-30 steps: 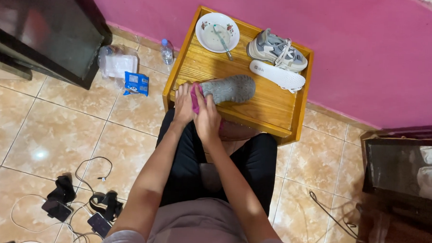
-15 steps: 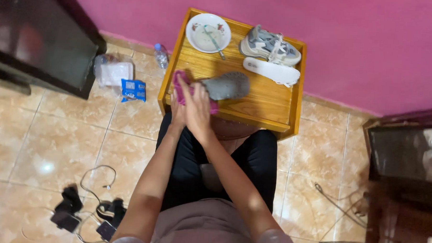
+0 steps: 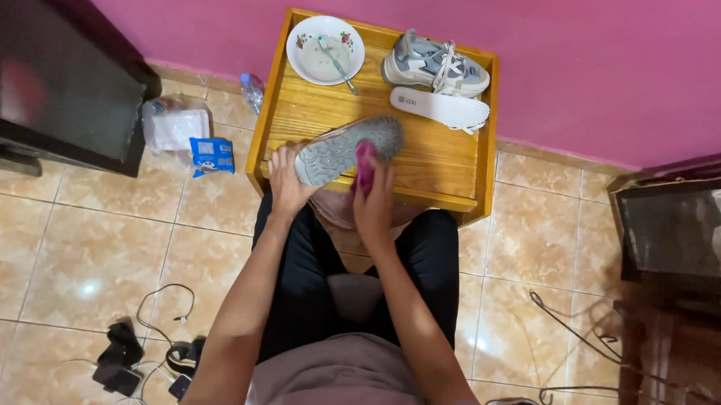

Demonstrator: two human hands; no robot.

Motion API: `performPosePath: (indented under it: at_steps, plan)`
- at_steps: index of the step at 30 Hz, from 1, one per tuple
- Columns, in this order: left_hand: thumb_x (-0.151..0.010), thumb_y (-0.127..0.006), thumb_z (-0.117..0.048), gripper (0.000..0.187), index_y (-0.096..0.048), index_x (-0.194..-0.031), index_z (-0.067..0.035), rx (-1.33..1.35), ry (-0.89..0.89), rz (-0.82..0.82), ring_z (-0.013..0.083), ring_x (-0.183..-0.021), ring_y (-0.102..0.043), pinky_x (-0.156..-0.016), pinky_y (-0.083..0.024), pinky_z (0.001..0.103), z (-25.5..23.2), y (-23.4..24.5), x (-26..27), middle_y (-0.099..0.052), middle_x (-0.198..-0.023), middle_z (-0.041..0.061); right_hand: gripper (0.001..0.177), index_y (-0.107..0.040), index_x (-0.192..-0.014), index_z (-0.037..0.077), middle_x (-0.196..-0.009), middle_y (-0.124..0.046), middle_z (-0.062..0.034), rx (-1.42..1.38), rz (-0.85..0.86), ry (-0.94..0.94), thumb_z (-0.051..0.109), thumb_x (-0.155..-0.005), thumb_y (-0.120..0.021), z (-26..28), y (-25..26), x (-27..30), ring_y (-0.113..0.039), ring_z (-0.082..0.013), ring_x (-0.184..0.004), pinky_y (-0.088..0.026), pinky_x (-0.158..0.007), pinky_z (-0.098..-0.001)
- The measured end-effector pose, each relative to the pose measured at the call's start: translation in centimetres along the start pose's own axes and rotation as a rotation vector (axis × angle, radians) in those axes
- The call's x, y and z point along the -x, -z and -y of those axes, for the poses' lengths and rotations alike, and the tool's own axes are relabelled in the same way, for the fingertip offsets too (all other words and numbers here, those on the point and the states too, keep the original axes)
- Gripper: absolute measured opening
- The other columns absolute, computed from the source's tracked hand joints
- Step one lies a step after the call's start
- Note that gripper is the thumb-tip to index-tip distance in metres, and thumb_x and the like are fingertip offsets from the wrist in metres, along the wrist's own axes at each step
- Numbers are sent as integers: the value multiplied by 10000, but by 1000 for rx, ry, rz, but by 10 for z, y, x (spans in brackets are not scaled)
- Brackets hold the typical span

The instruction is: The person is cleaning the sole of a shoe by wiping it repeatedly with a pink cloth.

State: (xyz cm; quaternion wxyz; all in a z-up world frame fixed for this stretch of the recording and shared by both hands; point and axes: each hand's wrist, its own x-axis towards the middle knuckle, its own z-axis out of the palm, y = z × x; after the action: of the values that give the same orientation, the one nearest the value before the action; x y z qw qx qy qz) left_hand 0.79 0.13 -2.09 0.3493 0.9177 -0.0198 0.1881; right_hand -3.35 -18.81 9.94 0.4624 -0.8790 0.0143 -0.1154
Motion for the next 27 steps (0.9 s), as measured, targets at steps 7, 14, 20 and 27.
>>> performPosePath:
  at_steps: [7, 14, 20, 27]
  plan:
    - [-541, -897, -518, 999, -521, -1383, -133, -40, -58, -35, 322, -1004, -464, -816, -373, 452, 0, -6, 2, -471, -1151, 76, 306, -507, -1229, 163, -1230, -477, -106, -920, -210, -630, 382, -1028, -578, 18, -47, -12, -447, -243, -1089, -375, -1006, -421]
    - [-541, -916, -395, 931, -538, -1320, -54, -23, -37, 39, 396, -1042, -477, -877, -407, 492, -15, 11, -3, -468, -1145, 143, 655, -543, -1438, 115, -1206, -562, -100, 71, 147, 192, -24, -813, -681, -27, -33, 25, -608, -315, -1092, -544, -928, -379]
    - [-578, -911, -440, 924, -522, -1322, -51, 16, -46, 10, 396, -1030, -463, -877, -391, 494, -19, 11, -4, -456, -1141, 147, 636, -405, -1516, 66, -1287, -491, -173, -213, 52, 15, -18, -925, -625, 4, -23, -9, -581, -349, -1158, -501, -999, -423]
    - [-631, -876, -404, 948, -476, -1383, 13, -12, 20, 67, 514, -1142, -472, -987, -386, 583, -8, 5, -2, -473, -1298, 254, 833, -425, -1513, -14, -1182, -518, -216, 308, 158, 269, -47, -734, -717, 27, -34, 27, -594, -415, -1014, -552, -821, -459]
